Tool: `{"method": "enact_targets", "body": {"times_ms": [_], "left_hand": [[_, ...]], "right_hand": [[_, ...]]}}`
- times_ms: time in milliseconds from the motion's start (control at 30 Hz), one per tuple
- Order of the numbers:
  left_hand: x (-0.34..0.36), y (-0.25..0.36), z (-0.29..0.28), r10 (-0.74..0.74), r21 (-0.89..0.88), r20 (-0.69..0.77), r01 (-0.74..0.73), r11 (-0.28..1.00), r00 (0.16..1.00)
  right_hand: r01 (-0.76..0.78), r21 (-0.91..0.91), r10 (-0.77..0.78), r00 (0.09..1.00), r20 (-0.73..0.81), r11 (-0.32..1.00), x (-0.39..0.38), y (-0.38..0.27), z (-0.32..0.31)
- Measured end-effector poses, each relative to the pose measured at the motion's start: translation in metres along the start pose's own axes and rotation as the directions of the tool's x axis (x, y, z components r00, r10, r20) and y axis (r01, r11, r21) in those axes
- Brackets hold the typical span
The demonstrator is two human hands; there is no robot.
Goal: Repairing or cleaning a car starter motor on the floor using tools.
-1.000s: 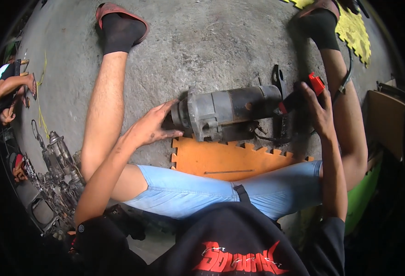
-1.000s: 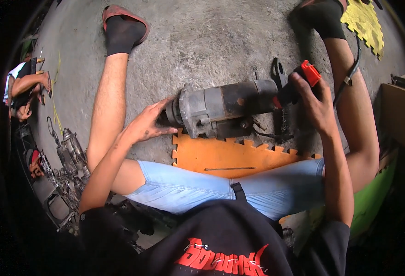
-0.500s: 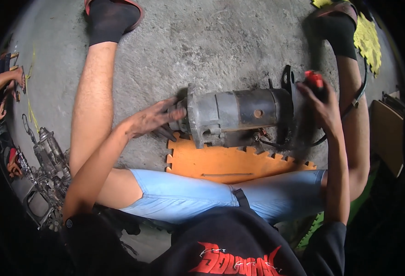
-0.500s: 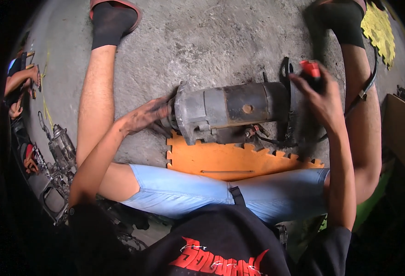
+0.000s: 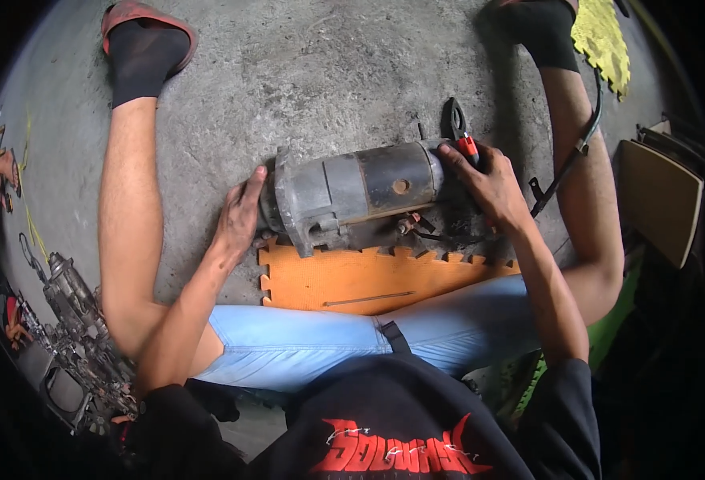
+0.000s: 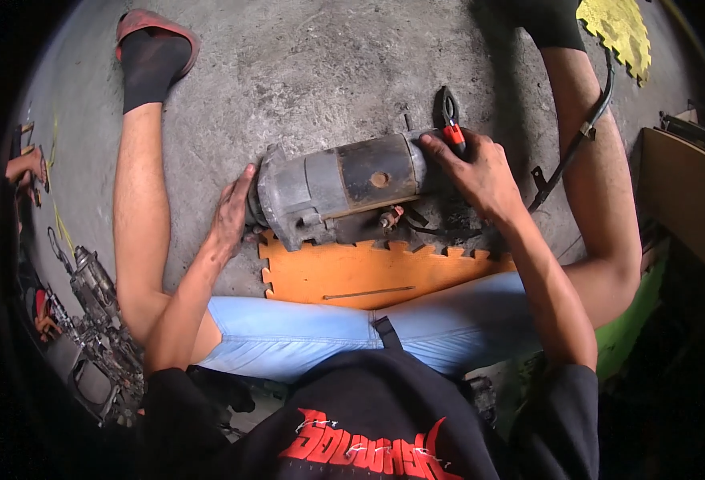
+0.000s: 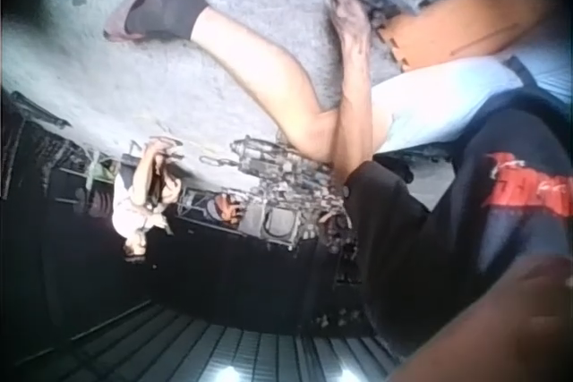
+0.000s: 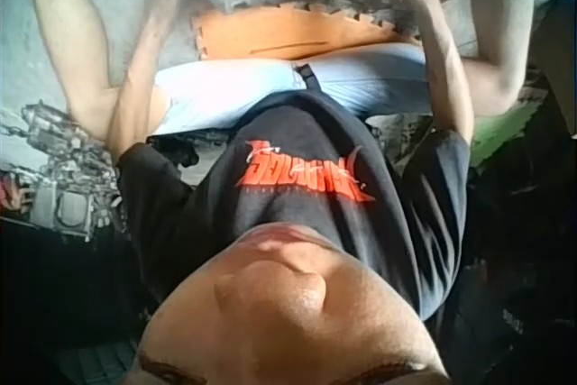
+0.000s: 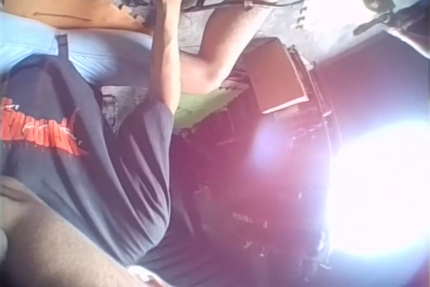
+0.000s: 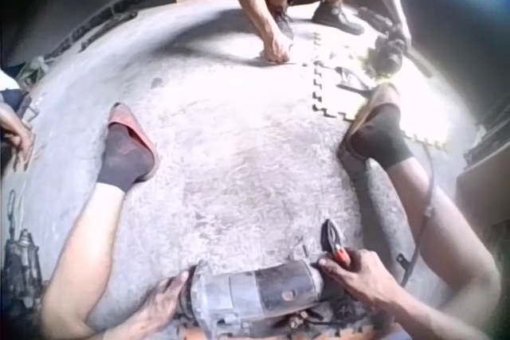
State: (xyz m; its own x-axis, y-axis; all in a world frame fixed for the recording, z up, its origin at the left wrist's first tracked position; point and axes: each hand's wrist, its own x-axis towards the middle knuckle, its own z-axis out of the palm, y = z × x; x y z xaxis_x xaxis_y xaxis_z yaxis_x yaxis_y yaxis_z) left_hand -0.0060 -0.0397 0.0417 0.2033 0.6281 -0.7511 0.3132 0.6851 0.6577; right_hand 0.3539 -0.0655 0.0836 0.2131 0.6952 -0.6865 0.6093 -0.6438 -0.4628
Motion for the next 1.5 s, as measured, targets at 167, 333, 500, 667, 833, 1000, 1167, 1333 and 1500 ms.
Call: {"method": "enact_targets", "body": {"times_ms": [167, 333, 500, 667, 833, 1000, 1167, 1333, 1500], "left_hand": [[0.003, 0.005, -0.005, 0.376, 0.387, 0.025, -0.356, 0.850, 0.926], [0.001, -0.007, -0.010, 0.408, 0.448, -0.013, -0.359, 0.819, 0.913], [-0.025, 0.012, 0.004, 0.363, 0.381, -0.096, -0.302, 0.874, 0.927], [-0.024, 0.010, 0.006, 0.321, 0.341, -0.087, -0.275, 0.899, 0.943], [-0.016, 0.002, 0.001, 0.393, 0.346, -0.095, -0.340, 0.874, 0.914], [-0.021, 0.012, 0.001, 0.273, 0.377, -0.109, -0.214, 0.901, 0.956], [-0.012, 0.004, 0.002, 0.331, 0.389, -0.129, -0.260, 0.884, 0.935], [-0.004, -0.002, -0.003, 0.268, 0.336, -0.061, -0.233, 0.913, 0.961], [0.005, -0.020, -0.010, 0.276, 0.337, -0.041, -0.247, 0.908, 0.960]], "right_hand": [[0.234, 0.071, -0.220, 0.963, -0.157, 0.970, -0.012, 0.022, 0.006], [0.414, 0.020, -0.374, 0.843, -0.387, 0.910, -0.023, 0.015, -0.021], [0.337, 0.769, -0.236, 0.940, -0.246, 0.542, -0.020, 0.008, -0.042], [0.324, 0.598, -0.047, 0.902, -0.430, 0.733, -0.021, 0.004, -0.019], [0.390, 0.613, -0.205, 0.914, -0.351, 0.687, -0.018, -0.034, -0.014], [0.393, 0.563, -0.129, 0.884, -0.450, 0.727, -0.011, -0.037, 0.009], [0.231, 0.595, -0.122, 0.968, -0.219, 0.770, -0.022, -0.085, 0.041], [0.330, 0.532, -0.223, 0.941, -0.255, 0.780, -0.016, -0.082, 0.064], [0.301, 0.533, -0.152, 0.940, -0.305, 0.791, -0.011, -0.080, 0.066]]}}
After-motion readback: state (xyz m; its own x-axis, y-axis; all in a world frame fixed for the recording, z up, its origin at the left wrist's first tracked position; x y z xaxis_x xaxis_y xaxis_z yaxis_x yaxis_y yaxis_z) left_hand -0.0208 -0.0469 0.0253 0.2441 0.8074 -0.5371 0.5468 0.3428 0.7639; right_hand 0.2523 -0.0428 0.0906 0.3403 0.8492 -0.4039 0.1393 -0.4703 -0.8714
